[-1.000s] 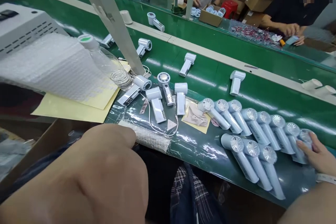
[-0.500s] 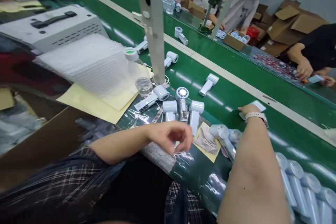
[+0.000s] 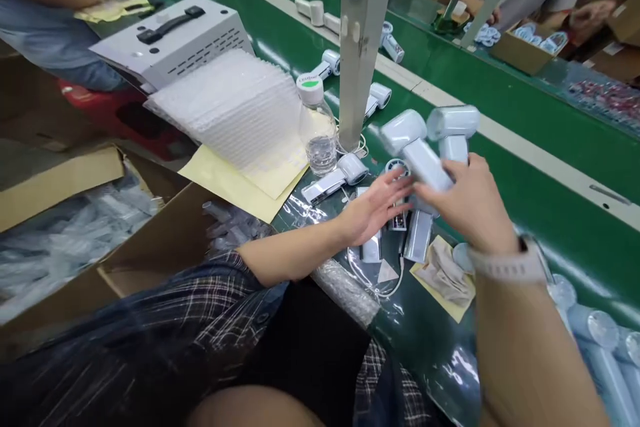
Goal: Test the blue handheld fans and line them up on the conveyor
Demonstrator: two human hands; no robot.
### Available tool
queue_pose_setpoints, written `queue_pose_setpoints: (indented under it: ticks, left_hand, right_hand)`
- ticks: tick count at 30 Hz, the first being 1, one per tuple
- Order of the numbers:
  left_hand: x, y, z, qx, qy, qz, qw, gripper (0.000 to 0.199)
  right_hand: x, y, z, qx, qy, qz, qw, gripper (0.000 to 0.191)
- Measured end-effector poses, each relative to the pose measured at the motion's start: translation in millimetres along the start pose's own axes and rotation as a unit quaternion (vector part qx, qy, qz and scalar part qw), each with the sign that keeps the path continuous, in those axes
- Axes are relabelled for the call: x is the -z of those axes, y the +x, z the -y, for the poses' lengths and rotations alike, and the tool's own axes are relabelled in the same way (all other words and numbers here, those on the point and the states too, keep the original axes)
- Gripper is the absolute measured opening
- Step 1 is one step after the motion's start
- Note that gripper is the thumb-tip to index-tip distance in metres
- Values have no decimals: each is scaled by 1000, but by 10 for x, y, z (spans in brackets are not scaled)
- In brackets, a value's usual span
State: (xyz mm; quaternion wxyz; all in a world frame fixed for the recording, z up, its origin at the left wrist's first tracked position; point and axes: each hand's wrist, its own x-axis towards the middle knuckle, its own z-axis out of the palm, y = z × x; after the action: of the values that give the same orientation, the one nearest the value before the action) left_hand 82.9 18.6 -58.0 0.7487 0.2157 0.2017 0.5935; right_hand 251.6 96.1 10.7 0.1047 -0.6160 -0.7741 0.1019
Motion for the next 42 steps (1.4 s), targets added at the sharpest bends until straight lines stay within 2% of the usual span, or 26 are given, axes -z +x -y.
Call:
queue_pose_setpoints:
  ticks: [2, 4, 5, 7, 9, 11, 14, 16, 20, 23, 27, 30, 32, 34, 36, 38, 42]
  left_hand:
    - [-65, -62, 17, -31, -14, 6, 999, 76]
    - [-93, -125, 29, 5, -4, 19, 1000, 83]
    - [-90, -150, 33, 36, 7, 26, 999, 84]
    - [-58, -174, 34, 81, 29, 45, 995, 85]
    - [-15, -169, 24, 82, 38, 72, 993, 84]
    - [15, -149, 0, 59, 35, 96, 993, 80]
    - [24, -127, -53, 67, 14, 107, 992, 74]
    - [18, -123, -84, 85, 0, 94, 992, 78]
    - [23, -120, -96, 104, -2, 79, 991, 85]
    - [39, -121, -83, 111, 2, 87, 990, 86]
    - [63, -132, -87, 82, 13, 78, 993, 85]
    - [93, -129, -119, 81, 33, 77, 993, 88]
    - [111, -117, -144, 62, 35, 89, 993, 89]
    - [112, -109, -157, 30, 30, 101, 994, 90]
    - [89, -112, -155, 13, 21, 99, 995, 89]
    - [53, -127, -143, 32, 9, 85, 996, 90]
    - [19, -159, -126, 92, -3, 65, 994, 97]
  right_hand:
    - [62, -535, 122, 94, -28, -29, 995, 61]
    - [78, -1016, 177, 141, 5, -20, 990, 72]
    - [66, -1213, 172, 137, 50, 1, 989, 74]
    - [-21, -1500, 119, 58, 143, -3, 988, 68]
    - [-225, -1648, 70, -61, 149, -67, 985, 57]
    - [-528, -1696, 79, -134, 78, -125, 980, 45]
    - [-949, -1717, 178, -118, 42, -105, 987, 28]
    - [-1069, -1760, 229, -97, 48, -95, 990, 25]
    - [-959, -1895, 216, -40, 104, -68, 991, 24]
    - [-868, -1934, 220, -21, 106, -77, 991, 28]
    - [-939, -1868, 371, -38, 40, -29, 998, 26]
    - [-984, -1811, 482, -48, 79, -9, 996, 17]
    - [-954, -1803, 493, -50, 117, -5, 992, 17]
    - [-894, -1820, 462, -62, 231, 13, 971, 25]
    - [-841, -1842, 423, -77, 384, 45, 919, 36]
    - [-821, -1854, 418, -97, 486, 60, 867, 42]
    - [-851, -1852, 540, -93, 523, -5, 847, 35]
